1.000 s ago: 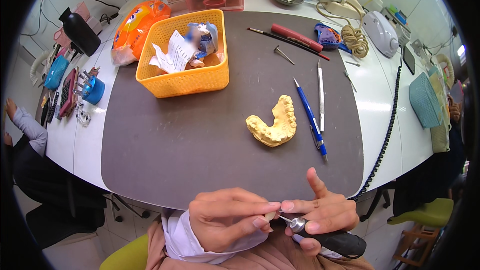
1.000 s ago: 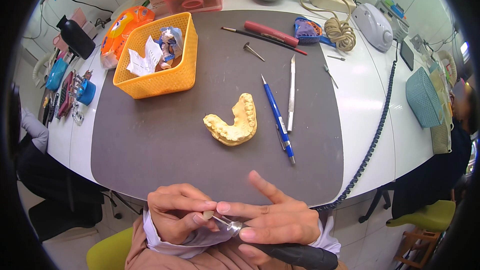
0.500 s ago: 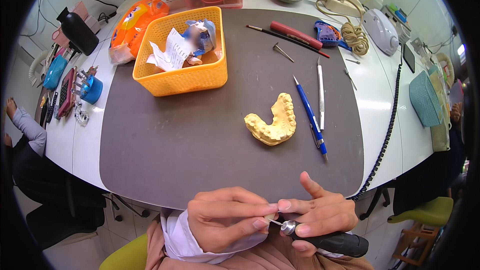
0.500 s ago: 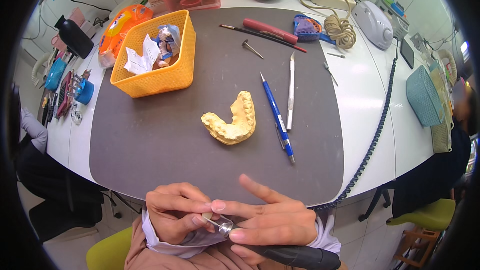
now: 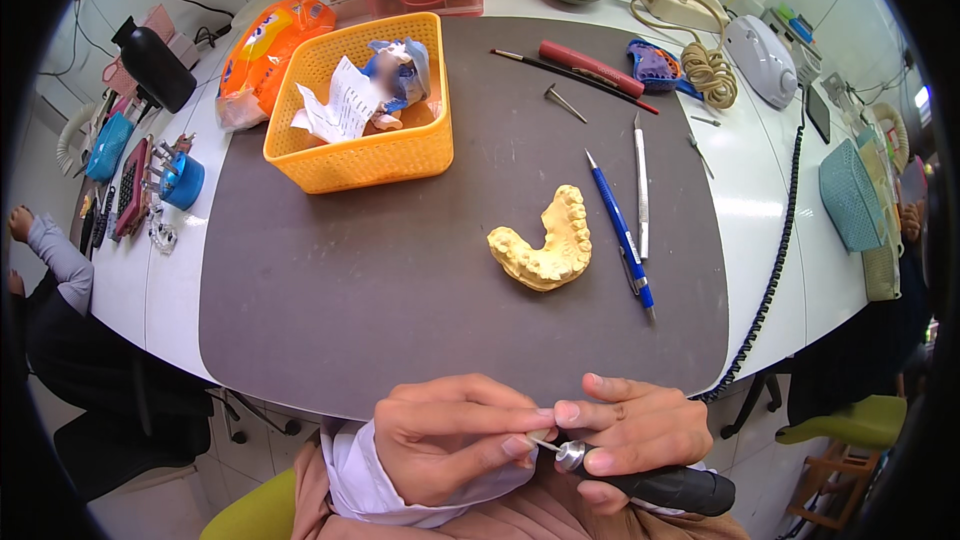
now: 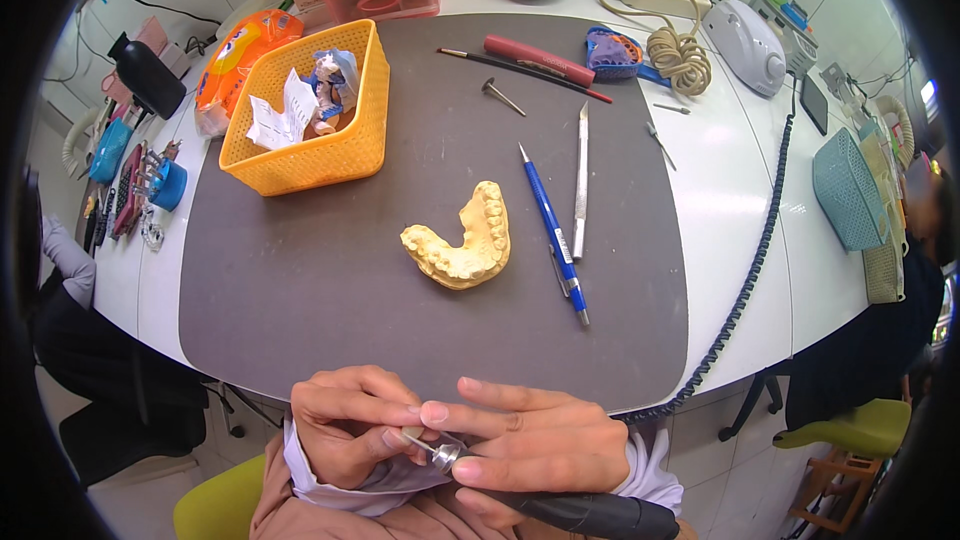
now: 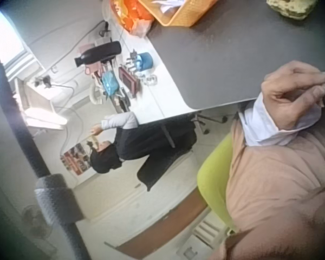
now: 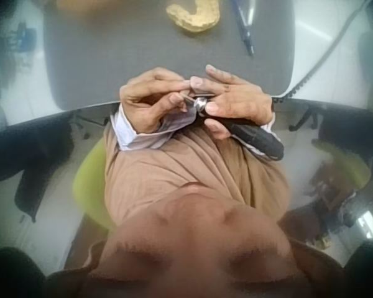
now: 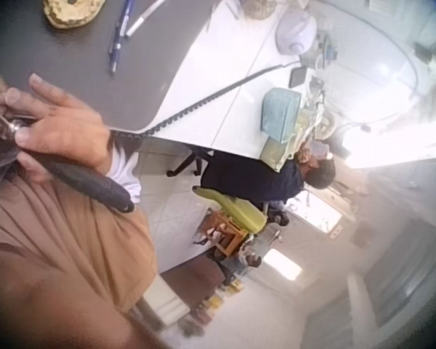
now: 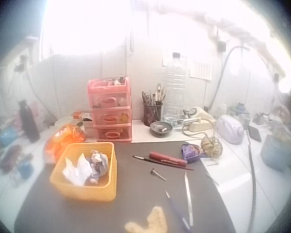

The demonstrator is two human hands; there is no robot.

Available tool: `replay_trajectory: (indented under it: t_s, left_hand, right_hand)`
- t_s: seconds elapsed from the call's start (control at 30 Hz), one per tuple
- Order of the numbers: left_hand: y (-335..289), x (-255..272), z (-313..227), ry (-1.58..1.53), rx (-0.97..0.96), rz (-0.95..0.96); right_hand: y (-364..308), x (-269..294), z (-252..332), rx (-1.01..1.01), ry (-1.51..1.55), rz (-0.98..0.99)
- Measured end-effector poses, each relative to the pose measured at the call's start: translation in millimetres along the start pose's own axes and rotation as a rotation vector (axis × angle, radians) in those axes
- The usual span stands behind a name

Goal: The person uses a blue pen-like tool to mark a yellow dental mold. They then use a rotary tool to grind a small white object held in their fingers. Finally, they place the small object into the mold and press it down with their fingers.

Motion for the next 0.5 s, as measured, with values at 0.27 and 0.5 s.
replay_trajectory:
  t_s: [0.27,0.5]
  left_hand:
    - [2.4,-0.6,0.6,-0.038,-0.011,0.024]
    - [2.5,0.2,-0.5,-0.033,-0.001,0.025]
  right_hand:
    - [1.0,1.4,0.3,0.041,-0.036,0.002]
    - [1.1,-0.6,1.6,0.028,-0.022,-0.059]
Point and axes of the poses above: each hand's wrist, its own y-axis towards the middle knuckle, its own x-axis out of the back of the hand, z = x × y, the point moved 4 cm from there along y, towards the middle knuckle
